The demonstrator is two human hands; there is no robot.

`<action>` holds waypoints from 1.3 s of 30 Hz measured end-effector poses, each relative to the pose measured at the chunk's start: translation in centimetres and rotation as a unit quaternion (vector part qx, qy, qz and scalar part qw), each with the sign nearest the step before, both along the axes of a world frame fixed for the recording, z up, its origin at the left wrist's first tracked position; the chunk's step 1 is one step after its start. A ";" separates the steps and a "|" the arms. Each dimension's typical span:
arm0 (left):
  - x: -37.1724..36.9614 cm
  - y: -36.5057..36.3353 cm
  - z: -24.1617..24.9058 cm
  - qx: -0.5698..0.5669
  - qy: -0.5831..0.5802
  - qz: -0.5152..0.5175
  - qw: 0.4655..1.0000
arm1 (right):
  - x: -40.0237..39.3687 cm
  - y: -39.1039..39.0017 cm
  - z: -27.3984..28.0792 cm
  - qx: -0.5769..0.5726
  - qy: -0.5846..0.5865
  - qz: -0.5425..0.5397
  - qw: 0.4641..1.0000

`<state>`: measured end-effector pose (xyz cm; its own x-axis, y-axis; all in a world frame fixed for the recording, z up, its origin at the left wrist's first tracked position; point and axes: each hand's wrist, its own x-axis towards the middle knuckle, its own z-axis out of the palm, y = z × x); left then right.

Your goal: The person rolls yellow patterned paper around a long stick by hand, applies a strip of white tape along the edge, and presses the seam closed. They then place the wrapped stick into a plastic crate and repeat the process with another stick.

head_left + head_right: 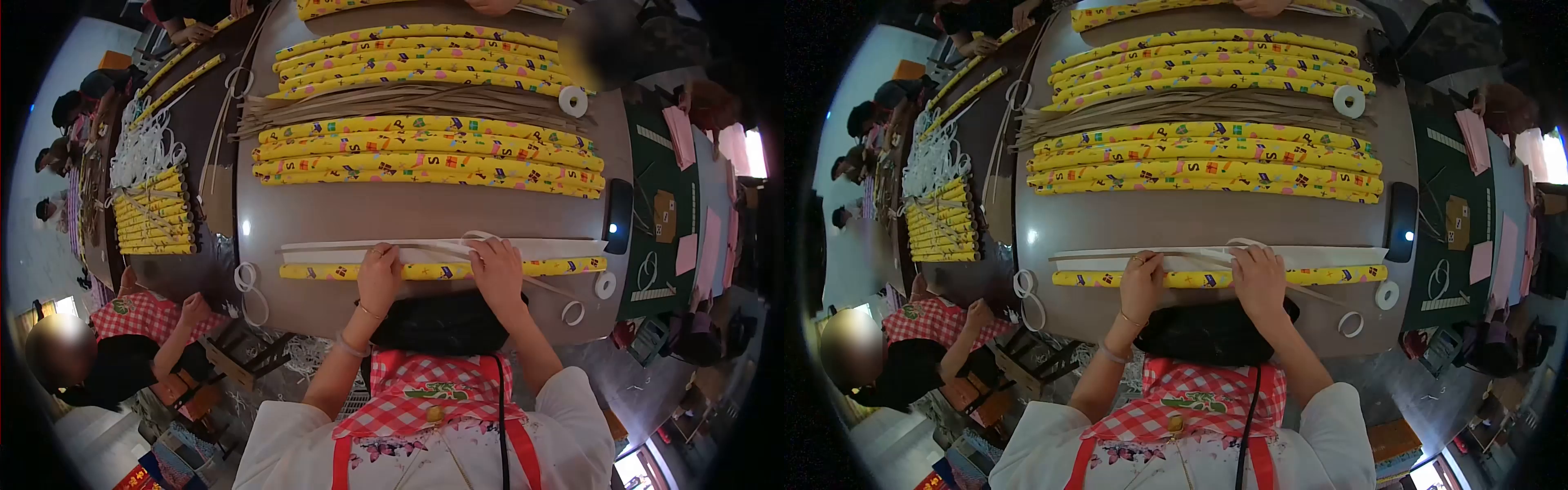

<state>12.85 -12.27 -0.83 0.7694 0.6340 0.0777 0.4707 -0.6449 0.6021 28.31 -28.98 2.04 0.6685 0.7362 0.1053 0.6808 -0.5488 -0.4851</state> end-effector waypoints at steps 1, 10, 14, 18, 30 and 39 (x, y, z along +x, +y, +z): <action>0.0 0.0 -0.1 -0.005 0.005 0.002 1.000 | 0.4 -0.5 0.2 -0.008 0.003 -0.010 1.000; -0.5 -0.6 -0.2 -0.008 0.033 0.008 0.999 | 2.9 -3.7 0.7 -0.030 -0.012 -0.054 0.998; -0.7 -0.6 -0.3 0.006 0.029 0.013 0.999 | 3.0 -4.6 0.1 -0.013 0.010 -0.046 0.999; -0.5 -0.4 -0.1 -0.001 0.018 0.004 1.000 | 3.6 -4.7 -0.4 -0.019 0.016 -0.046 0.999; -0.2 -0.7 -0.3 0.018 0.038 0.023 0.999 | 5.9 -6.9 -1.7 -0.073 0.036 -0.093 0.992; 0.0 -0.9 0.1 0.017 0.036 0.033 0.999 | 7.3 -9.0 -1.7 -0.092 -0.001 -0.123 0.988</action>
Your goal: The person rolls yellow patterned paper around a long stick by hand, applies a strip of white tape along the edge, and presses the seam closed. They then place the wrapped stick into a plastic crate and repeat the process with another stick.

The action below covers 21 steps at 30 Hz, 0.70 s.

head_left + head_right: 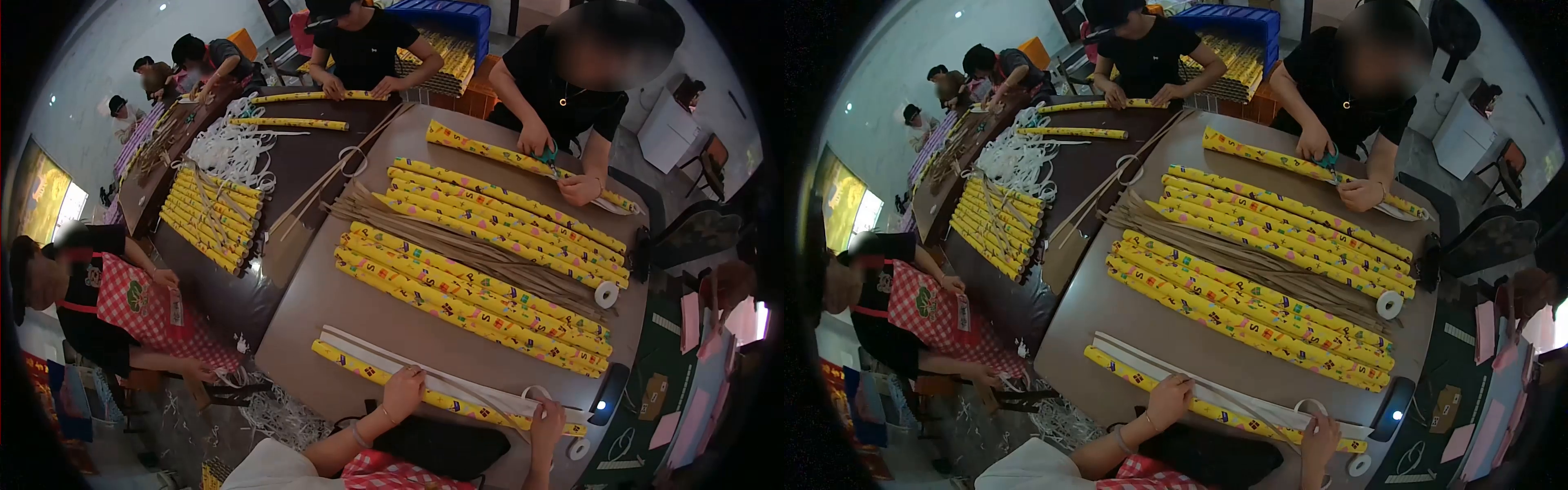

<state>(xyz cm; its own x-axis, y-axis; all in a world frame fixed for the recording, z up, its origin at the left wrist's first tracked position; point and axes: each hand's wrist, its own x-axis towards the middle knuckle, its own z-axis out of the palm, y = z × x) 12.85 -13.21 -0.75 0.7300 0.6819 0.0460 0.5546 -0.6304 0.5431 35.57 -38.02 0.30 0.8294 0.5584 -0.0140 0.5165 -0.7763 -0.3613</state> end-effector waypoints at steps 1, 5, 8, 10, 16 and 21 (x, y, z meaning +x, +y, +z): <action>0.0 0.0 0.0 0.005 -0.002 0.003 1.000 | 0.1 -0.1 0.4 -0.006 0.003 0.000 1.000; 0.1 -0.1 0.0 0.002 -0.019 0.008 1.000 | 0.5 -0.9 0.4 0.000 0.002 -0.014 1.000; 0.1 -0.1 0.2 -0.011 -0.008 0.012 1.000 | 0.7 -0.8 0.9 0.005 -0.013 -0.016 1.000; 0.0 -0.1 0.0 -0.009 -0.004 0.011 1.000 | 0.5 -1.2 0.4 0.009 -0.033 -0.006 0.999; 0.2 0.1 0.1 -0.005 0.001 0.003 1.000 | 1.1 -2.4 0.3 0.013 -0.042 -0.031 0.999; 0.0 0.2 0.0 -0.027 0.014 0.005 1.000 | 1.0 -2.8 1.6 0.018 -0.043 -0.039 0.998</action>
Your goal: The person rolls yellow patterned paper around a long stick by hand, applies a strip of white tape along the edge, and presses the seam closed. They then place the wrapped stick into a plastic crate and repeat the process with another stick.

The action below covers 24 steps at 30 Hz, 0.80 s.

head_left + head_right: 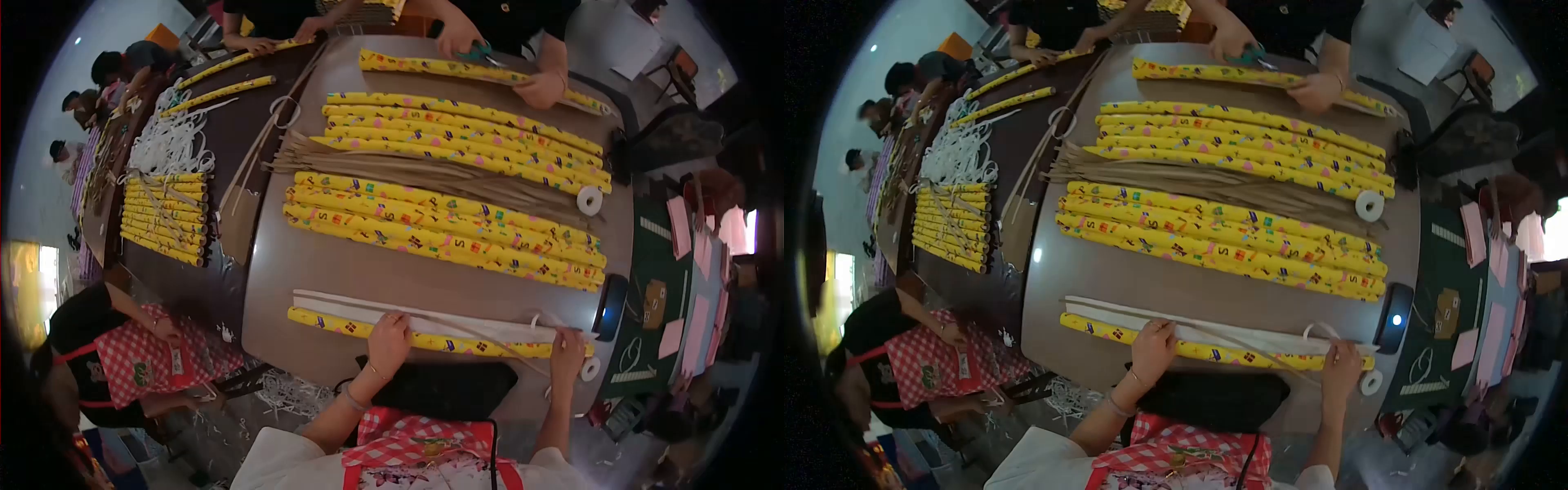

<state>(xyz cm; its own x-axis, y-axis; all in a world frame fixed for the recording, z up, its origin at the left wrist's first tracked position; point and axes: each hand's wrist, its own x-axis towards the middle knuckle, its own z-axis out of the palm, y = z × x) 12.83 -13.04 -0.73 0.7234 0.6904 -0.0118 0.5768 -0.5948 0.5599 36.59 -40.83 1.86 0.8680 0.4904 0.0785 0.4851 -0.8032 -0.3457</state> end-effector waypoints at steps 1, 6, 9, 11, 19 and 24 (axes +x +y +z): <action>-0.1 0.0 0.0 0.006 0.001 -0.002 1.000 | -0.1 0.2 0.1 -0.006 -0.024 0.006 1.000; 0.2 0.2 0.2 0.010 0.013 -0.015 1.000 | -0.2 -0.2 -0.3 0.020 0.020 -0.021 0.999; 0.2 0.2 0.2 0.018 -0.014 -0.028 0.999 | 0.2 -0.7 -1.0 0.006 0.024 -0.041 0.999; 0.1 0.2 0.3 0.008 -0.013 -0.037 0.999 | 0.0 -0.6 -0.8 0.010 0.020 -0.043 0.999; 0.4 0.3 1.0 0.011 0.004 -0.040 0.999 | -2.2 3.6 2.3 0.104 -0.062 0.011 0.993; 0.3 0.5 0.5 0.030 -0.003 -0.041 0.999 | -6.2 8.0 3.8 0.076 0.059 0.166 0.981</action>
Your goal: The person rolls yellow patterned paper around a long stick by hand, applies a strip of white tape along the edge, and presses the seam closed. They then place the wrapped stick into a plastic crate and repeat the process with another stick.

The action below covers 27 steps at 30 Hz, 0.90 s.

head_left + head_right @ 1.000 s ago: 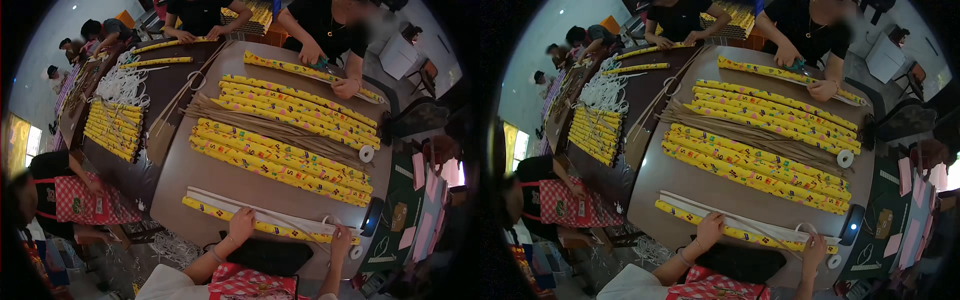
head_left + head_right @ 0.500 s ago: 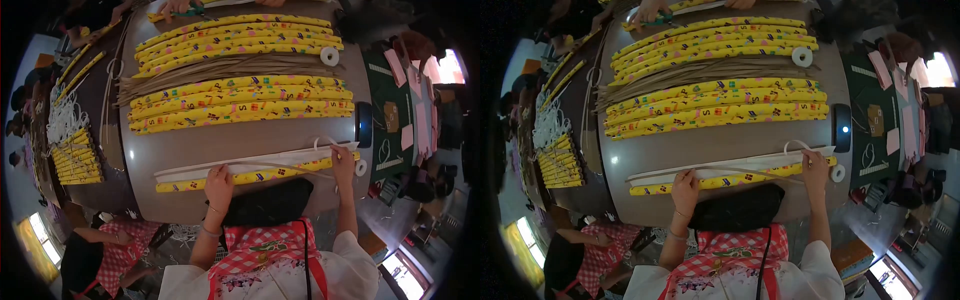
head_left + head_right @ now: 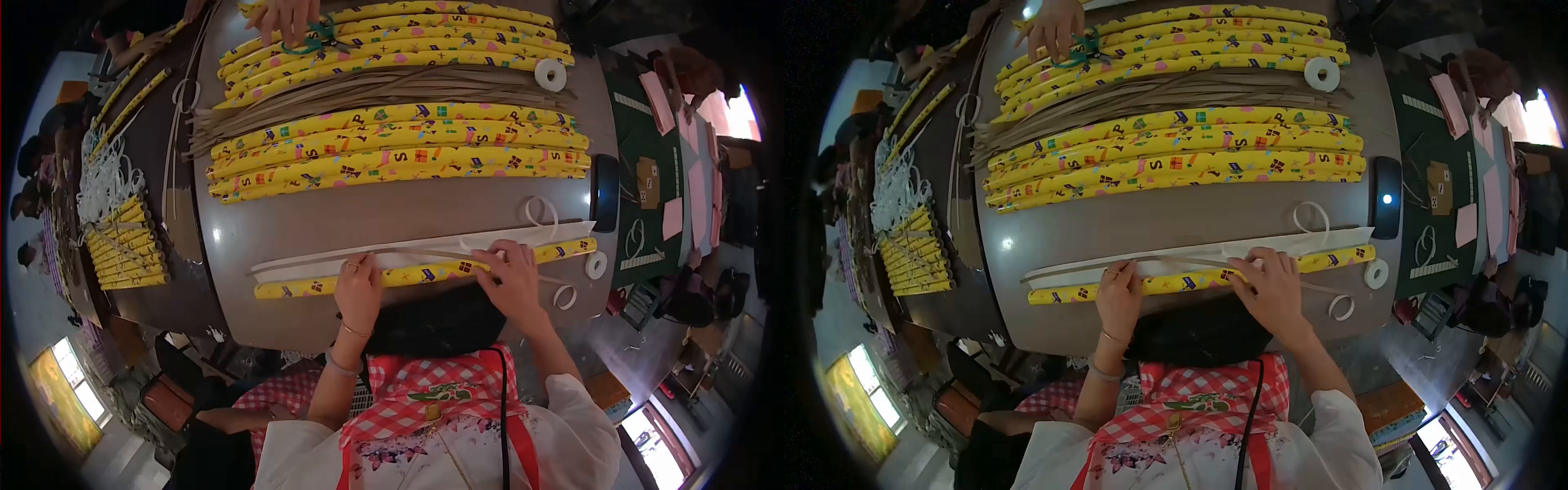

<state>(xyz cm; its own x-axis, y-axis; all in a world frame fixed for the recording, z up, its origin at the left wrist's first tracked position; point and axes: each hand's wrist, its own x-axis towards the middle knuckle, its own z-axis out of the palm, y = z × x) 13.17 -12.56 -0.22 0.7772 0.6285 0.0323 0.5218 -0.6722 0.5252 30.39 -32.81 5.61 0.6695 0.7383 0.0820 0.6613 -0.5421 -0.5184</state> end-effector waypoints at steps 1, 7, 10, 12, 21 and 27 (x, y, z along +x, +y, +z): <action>-0.1 0.0 -0.1 0.000 -0.005 -0.001 1.000 | -0.5 0.9 -0.4 -0.018 0.003 0.022 1.000; -0.1 -0.1 0.1 0.001 -0.003 0.007 1.000 | -0.4 3.4 -2.9 -0.056 0.009 0.081 0.995; -0.1 -0.1 -0.2 0.008 -0.002 0.008 1.000 | 0.1 3.2 -2.9 -0.079 0.026 0.080 0.993; -0.1 -0.1 -0.4 0.012 -0.006 0.011 1.000 | 0.2 3.2 -2.1 -0.088 0.043 0.081 0.992; -0.1 -0.1 0.0 0.001 -0.003 0.003 1.000 | -1.2 3.3 -0.1 -0.077 0.045 -0.031 0.996; -0.2 -0.1 -0.1 0.005 -0.004 -0.001 1.000 | -1.7 2.8 -2.6 -0.088 0.002 -0.047 0.995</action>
